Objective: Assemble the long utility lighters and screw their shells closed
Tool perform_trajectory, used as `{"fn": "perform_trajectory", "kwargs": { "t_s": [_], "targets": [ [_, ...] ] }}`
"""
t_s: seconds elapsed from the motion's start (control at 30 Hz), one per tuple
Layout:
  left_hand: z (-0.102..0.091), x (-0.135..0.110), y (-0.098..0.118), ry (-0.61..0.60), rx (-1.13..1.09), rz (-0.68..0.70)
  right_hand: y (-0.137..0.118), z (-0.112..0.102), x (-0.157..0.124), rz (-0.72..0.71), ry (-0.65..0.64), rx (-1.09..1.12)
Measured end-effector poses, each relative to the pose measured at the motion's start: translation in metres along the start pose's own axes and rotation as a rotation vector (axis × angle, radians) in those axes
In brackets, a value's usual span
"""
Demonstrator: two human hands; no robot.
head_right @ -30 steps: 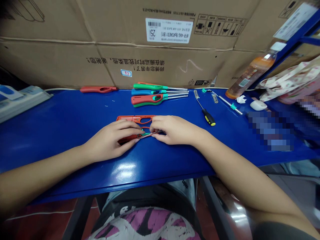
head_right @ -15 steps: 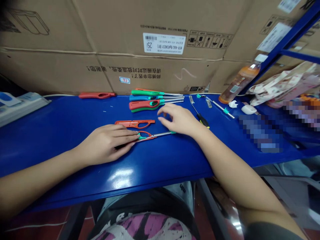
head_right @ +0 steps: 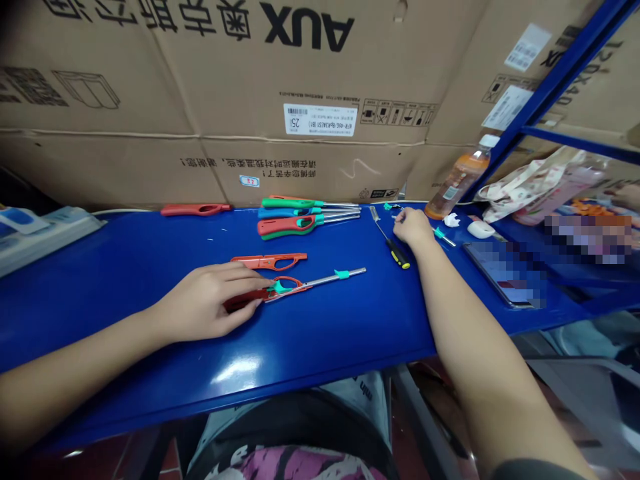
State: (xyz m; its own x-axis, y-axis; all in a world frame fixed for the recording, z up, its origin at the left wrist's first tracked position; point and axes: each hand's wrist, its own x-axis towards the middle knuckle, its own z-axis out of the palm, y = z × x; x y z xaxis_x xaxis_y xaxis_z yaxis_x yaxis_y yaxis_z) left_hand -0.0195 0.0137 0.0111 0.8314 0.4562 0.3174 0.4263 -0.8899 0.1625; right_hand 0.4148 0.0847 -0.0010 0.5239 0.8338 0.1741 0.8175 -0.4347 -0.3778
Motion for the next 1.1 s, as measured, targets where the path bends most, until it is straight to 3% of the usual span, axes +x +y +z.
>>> {"fn": "perform_trajectory", "kwargs": {
  "t_s": [0.13, 0.27, 0.4, 0.53, 0.6, 0.7, 0.8, 0.93, 1.1],
  "targets": [
    [0.005, 0.0, 0.002, 0.017, -0.121, -0.027, -0.014, -0.008, -0.006, -0.024, -0.038, 0.099],
    [0.013, 0.004, 0.006, 0.115, -0.22, -0.103, -0.049, -0.014, -0.035, -0.235, -0.012, 0.26],
    [0.02, 0.008, 0.011, 0.28, -0.34, -0.235, -0.091, -0.009, -0.098, -0.64, -0.215, 0.714],
    [0.024, 0.008, 0.012, 0.316, -0.448, -0.181, -0.118, -0.001, -0.162, -0.98, -0.357, 0.902],
    [0.024, 0.008, 0.012, 0.314, -0.51, -0.112, -0.122, 0.002, -0.178, -1.067, -0.379, 0.904],
    [0.023, 0.009, 0.013, 0.352, -0.57, -0.081, -0.121, 0.005, -0.178, -1.136, -0.393, 0.833],
    [0.02, 0.011, 0.015, 0.411, -0.653, -0.216, -0.115, 0.004, -0.166, -1.245, -0.426, 0.631],
    [0.016, 0.013, 0.016, 0.434, -0.931, -0.438, -0.11, 0.0, -0.157, -1.305, -0.569, 0.478],
    [0.017, 0.012, 0.011, 0.368, -1.139, -0.543, -0.11, -0.001, -0.16, -1.3, -0.631, 0.362]
  ]
}}
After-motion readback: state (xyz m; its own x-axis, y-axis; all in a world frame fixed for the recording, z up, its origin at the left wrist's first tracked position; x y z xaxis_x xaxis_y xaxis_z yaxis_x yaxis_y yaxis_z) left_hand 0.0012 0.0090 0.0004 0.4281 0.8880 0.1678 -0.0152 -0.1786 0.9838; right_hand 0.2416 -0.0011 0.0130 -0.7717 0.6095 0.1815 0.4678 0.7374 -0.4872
